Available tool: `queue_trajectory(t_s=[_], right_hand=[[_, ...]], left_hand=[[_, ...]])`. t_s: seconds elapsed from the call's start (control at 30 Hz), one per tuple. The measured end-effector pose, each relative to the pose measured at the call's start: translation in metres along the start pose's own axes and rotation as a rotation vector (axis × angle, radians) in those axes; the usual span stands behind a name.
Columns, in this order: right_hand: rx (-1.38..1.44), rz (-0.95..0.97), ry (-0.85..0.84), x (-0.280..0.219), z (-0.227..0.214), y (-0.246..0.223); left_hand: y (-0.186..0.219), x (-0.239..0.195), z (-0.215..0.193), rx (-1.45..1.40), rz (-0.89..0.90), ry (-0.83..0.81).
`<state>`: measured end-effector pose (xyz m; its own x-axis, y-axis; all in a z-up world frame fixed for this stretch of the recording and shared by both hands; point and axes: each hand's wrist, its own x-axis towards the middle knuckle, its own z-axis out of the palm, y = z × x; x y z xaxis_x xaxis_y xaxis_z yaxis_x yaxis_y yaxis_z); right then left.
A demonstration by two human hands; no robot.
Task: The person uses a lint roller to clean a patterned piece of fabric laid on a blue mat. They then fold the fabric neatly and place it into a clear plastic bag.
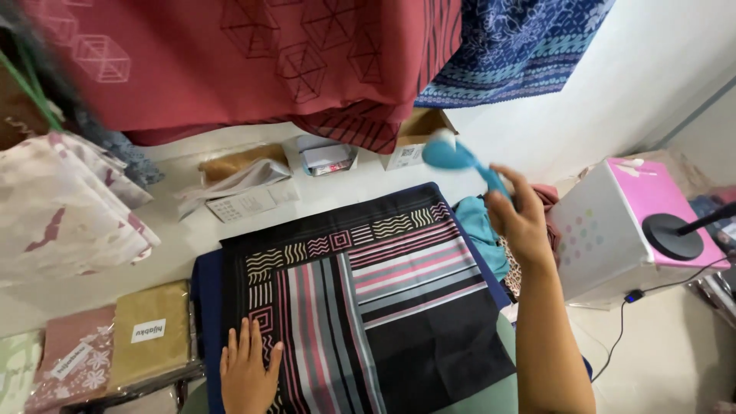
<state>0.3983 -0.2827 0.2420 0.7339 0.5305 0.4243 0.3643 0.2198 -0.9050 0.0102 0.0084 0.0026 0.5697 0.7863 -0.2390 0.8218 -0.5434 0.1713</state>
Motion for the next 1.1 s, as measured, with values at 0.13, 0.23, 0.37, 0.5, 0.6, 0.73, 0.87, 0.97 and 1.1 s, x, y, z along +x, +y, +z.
queue_trajectory(t_s=[0.13,0.23,0.37,0.5,0.6,0.73,0.87,0.97,1.1], right_hand=[[-0.137,0.018,0.014,0.042,0.033,-0.023],[-0.411,0.108,0.079,0.063,0.052,-0.03],[-0.276,0.322,0.018,0.081,0.055,-0.027],[0.075,0.428,0.055,0.075,0.023,-0.007],[0.05,0.565,0.308,0.069,0.025,0.021],[-0.091,0.464,0.331,0.077,-0.024,0.229],[-0.872,0.252,0.24,0.086,-0.032,0.337],[-1.095,-0.016,0.21,0.098,-0.034,0.385],[-1.229,-0.124,0.18,0.092,-0.031,0.394]], left_hand=[[0.003,-0.005,-0.011,-0.026,0.016,-0.004],[0.004,-0.005,-0.024,-0.053,0.008,-0.045],[-0.002,-0.002,-0.035,-0.28,0.024,-0.154],[-0.018,0.015,-0.038,-0.404,0.051,-0.043],[-0.021,0.047,-0.049,-0.338,0.011,0.104],[-0.02,0.131,-0.027,-0.332,-0.11,0.326],[-0.014,0.197,-0.017,-0.169,-0.162,0.786],[-0.012,0.223,-0.019,-0.174,-0.209,0.843],[-0.01,0.214,-0.025,-0.237,-0.148,0.879]])
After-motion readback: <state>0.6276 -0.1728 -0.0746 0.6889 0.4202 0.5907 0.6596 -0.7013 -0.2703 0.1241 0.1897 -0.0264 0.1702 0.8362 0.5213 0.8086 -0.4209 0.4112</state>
